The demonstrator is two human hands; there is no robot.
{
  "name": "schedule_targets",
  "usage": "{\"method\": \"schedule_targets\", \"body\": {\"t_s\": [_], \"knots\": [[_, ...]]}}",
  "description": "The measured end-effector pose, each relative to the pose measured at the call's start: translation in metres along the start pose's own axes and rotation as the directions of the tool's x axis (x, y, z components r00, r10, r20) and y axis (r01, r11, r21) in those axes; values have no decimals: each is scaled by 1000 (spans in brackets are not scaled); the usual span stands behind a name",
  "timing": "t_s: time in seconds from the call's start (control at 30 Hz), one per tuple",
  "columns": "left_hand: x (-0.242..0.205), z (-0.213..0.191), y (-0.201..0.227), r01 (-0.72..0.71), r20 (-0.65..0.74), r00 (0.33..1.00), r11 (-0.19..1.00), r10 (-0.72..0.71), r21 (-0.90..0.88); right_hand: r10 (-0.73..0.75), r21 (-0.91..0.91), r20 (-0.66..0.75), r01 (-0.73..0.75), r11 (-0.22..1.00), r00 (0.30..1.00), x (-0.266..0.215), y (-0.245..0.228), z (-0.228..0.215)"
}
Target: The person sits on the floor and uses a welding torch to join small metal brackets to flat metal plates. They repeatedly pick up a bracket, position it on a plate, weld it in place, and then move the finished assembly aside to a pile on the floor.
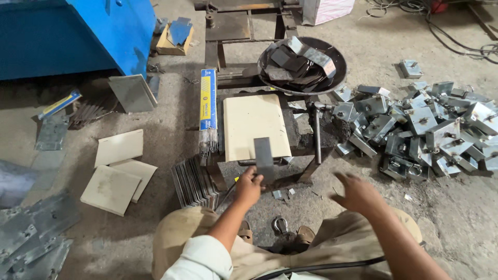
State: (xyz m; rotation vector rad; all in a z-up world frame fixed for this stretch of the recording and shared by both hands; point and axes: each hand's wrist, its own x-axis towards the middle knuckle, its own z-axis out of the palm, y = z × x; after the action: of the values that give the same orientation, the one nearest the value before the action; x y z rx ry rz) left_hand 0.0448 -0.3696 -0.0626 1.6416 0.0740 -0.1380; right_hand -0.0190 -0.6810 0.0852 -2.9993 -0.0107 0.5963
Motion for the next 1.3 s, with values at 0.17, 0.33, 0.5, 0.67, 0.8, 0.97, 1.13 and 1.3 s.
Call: {"method": "schedule_targets", "body": {"t_s": [0.17,0.33,0.5,0.67,0.8,0.97,1.13,1.3], "knots": [[20,-5,-19,36,-78,996,999,-37,-18,235,127,89,-246,961,968,-53,76,37],[20,-3,-8,38,-160,987,998,-30,43,561,534,-39,-457,711,827,-85,130,28],[13,4,4,-48,-265,962,996,65,70,737,704,-126,-464,538,664,-107,199,94],[17,7,13,15,-350,936,999,-32,-49,653,896,328,-444,14,682,-102,216,154],[20,9,1,-34,-336,942,995,0,-95,382,850,465,-282,-444,799,-95,204,173],[24,15,-15,-21,-349,937,997,-6,-75,490,872,444,-238,-427,750,-80,217,165],[24,17,-16,-62,-365,931,993,20,-104,715,871,70,307,-385,696,-65,218,123],[20,15,-9,-39,-350,937,994,1,-104,769,595,-244,717,-363,591,-77,189,40]]}}
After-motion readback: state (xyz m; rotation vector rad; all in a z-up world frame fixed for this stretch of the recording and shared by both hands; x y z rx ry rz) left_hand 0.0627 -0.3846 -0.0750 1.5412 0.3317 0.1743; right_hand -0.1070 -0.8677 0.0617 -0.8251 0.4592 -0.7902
